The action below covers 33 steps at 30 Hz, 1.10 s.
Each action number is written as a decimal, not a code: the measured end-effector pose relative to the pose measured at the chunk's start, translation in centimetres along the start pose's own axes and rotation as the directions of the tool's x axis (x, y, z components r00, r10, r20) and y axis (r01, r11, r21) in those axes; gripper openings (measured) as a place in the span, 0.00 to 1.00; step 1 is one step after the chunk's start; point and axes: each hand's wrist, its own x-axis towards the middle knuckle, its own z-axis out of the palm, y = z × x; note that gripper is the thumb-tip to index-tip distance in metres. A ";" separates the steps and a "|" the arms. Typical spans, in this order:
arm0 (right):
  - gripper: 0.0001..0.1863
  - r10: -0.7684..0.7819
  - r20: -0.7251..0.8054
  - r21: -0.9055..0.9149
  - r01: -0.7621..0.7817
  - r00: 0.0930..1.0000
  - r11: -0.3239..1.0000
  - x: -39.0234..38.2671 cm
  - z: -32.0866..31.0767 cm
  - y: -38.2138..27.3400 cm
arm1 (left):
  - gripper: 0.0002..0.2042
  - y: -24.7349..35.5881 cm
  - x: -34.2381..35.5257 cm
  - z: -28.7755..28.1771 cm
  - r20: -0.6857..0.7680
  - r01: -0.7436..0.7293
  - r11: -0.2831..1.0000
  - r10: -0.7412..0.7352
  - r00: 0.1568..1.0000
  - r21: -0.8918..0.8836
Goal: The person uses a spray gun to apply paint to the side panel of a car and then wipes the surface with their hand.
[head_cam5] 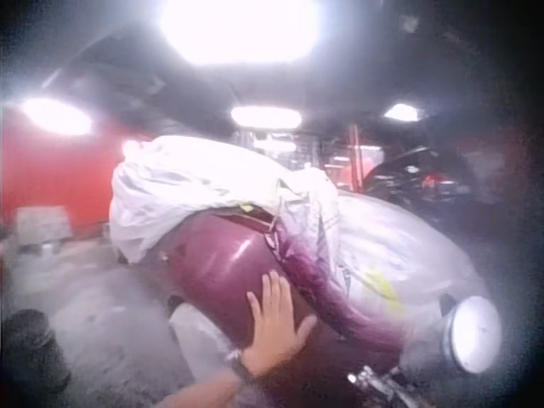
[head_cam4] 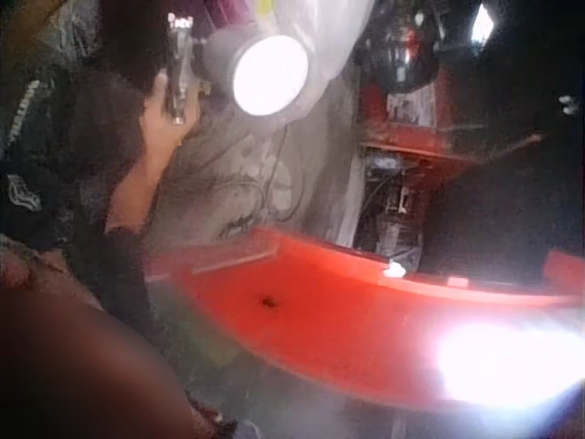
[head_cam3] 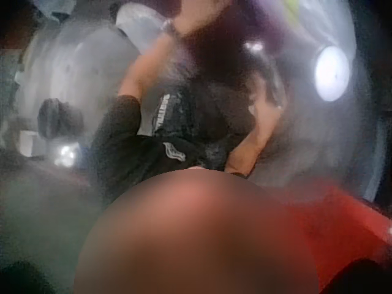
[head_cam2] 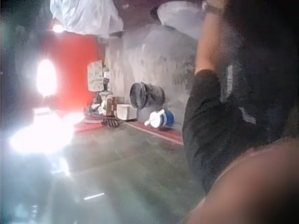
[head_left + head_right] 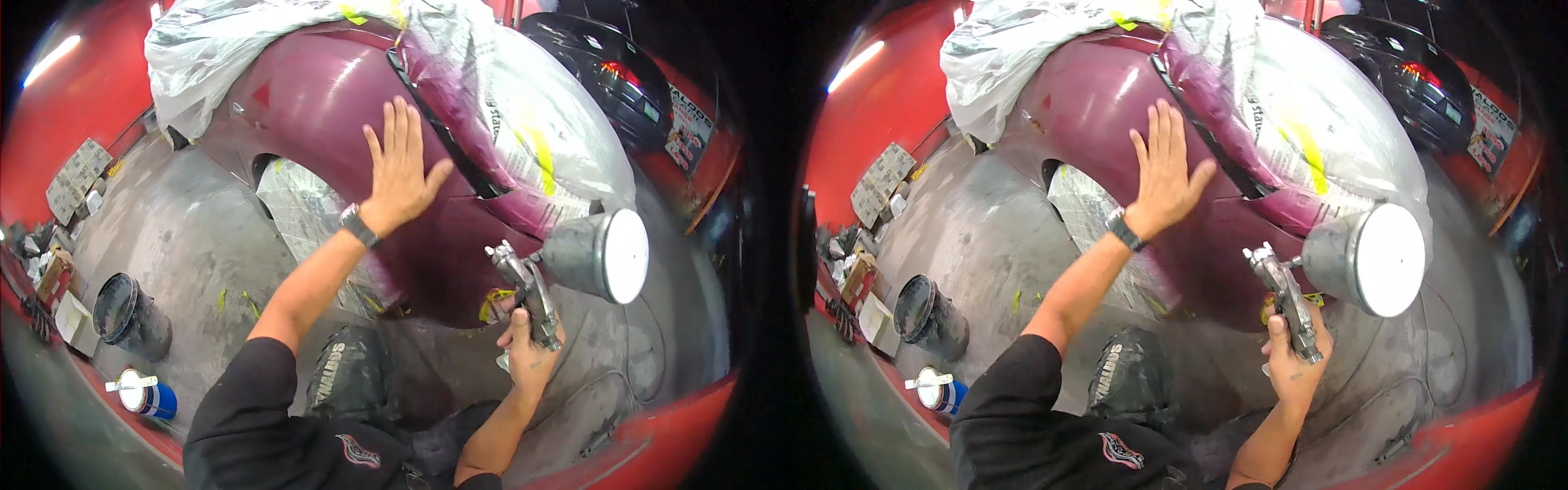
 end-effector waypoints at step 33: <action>0.28 -0.091 0.173 -0.192 0.124 0.981 0.973 -1.1 8.2 -2.5 | 0.46 -10.7 0.4 -4.0 -0.155 0.020 0.997 -0.032 0.987 -0.077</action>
